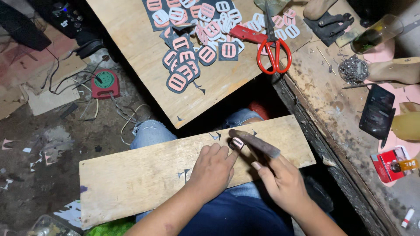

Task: The person uses red-handled scissors to cut small rectangular shapes from a sheet of pink and black material. After cutting, they use a hammer to press or flatten the cut pieces on a wooden board.

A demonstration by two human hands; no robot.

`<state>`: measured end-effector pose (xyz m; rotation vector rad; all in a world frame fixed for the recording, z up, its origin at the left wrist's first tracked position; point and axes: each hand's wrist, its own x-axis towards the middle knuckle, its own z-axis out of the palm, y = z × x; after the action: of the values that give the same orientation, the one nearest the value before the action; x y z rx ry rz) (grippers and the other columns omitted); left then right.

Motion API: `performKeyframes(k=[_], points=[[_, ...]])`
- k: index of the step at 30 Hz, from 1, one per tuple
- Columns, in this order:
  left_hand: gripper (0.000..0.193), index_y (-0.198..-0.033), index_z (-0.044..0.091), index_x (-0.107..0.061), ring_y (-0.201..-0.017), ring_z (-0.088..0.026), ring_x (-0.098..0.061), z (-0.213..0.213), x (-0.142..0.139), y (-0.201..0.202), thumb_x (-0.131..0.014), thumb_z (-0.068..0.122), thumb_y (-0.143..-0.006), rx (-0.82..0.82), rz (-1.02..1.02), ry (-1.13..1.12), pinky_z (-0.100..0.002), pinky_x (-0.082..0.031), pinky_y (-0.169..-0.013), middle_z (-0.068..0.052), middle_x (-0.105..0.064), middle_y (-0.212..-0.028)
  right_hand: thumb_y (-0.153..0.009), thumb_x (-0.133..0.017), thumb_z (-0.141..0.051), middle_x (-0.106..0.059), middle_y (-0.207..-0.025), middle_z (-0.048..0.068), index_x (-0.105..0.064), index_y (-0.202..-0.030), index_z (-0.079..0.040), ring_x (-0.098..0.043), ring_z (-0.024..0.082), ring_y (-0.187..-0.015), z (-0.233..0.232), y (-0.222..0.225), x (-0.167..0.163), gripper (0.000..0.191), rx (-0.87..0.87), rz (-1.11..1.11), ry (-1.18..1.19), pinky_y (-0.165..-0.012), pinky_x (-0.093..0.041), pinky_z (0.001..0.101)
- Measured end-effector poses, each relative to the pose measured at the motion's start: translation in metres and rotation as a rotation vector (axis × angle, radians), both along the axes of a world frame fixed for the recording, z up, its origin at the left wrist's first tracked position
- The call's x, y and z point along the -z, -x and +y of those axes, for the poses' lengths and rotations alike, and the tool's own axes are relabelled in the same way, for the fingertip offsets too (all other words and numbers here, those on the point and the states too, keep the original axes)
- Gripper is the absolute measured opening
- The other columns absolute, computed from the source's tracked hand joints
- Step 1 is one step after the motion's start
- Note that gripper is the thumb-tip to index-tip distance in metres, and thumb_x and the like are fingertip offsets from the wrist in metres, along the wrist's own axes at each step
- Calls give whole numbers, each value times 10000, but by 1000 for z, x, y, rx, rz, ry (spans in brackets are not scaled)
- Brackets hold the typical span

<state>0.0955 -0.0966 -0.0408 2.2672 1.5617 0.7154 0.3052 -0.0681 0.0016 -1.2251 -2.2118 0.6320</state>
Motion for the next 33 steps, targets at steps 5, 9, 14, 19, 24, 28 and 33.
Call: performKeyframes(k=[5,9,14,19,24,28,33], points=[[428,-1150,39,-727,-1001,-287,-540,6,1,-1,-708,147,-736,-11,-41,-98,-438,-405,-876,-101,-605,-1001,-918,-655,-185,-665,-945,92,-555,-1416,-96,-679,231,-703,12,-6,20,516,183,107,463,-624,-565,334],[215,-963,81,-693,-1127,-304,-555,22,3,-3,-745,181,-779,-64,-148,-174,-468,-392,-947,-118,-631,-1173,-873,-646,-174,-639,-828,53,-462,-1483,-175,-619,138,-602,14,-11,29,637,493,453,903,-539,-560,305],[267,-991,79,-646,-1064,-310,-597,26,9,-2,-781,100,-762,-96,-310,100,-445,-440,-905,-107,-620,-1068,-896,-714,-236,-694,-889,153,-478,-1476,-112,-685,211,-711,13,-16,23,639,522,-69,708,-673,-547,321],[233,-1080,47,-606,-785,-174,-643,20,14,-6,-720,39,-877,-196,-768,375,-288,-525,-687,-85,-664,-929,-884,-771,-342,-691,-1119,179,-610,-1341,-109,-707,344,-939,12,-18,5,538,350,-554,294,-804,-539,391],[168,-1069,8,-670,-721,-61,-591,18,10,-10,-707,67,-916,-220,-1114,671,-221,-490,-647,-23,-676,-809,-895,-693,-158,-693,-1203,190,-641,-1274,-3,-686,325,-1071,20,-2,7,412,-96,76,90,-893,-522,351],[160,-1030,8,-707,-697,-100,-595,14,-2,-2,-720,85,-891,-254,-933,532,-253,-502,-637,-56,-675,-780,-888,-704,-185,-769,-997,102,-735,-1111,-32,-727,226,-937,37,7,28,272,-85,53,460,-852,-557,322],[104,-964,46,-736,-827,-228,-687,17,-15,19,-699,113,-893,-245,-511,-2,-320,-526,-743,-103,-744,-883,-897,-695,-171,-781,-962,118,-762,-1038,-10,-742,223,-910,46,10,39,224,99,193,556,-843,-560,327]])
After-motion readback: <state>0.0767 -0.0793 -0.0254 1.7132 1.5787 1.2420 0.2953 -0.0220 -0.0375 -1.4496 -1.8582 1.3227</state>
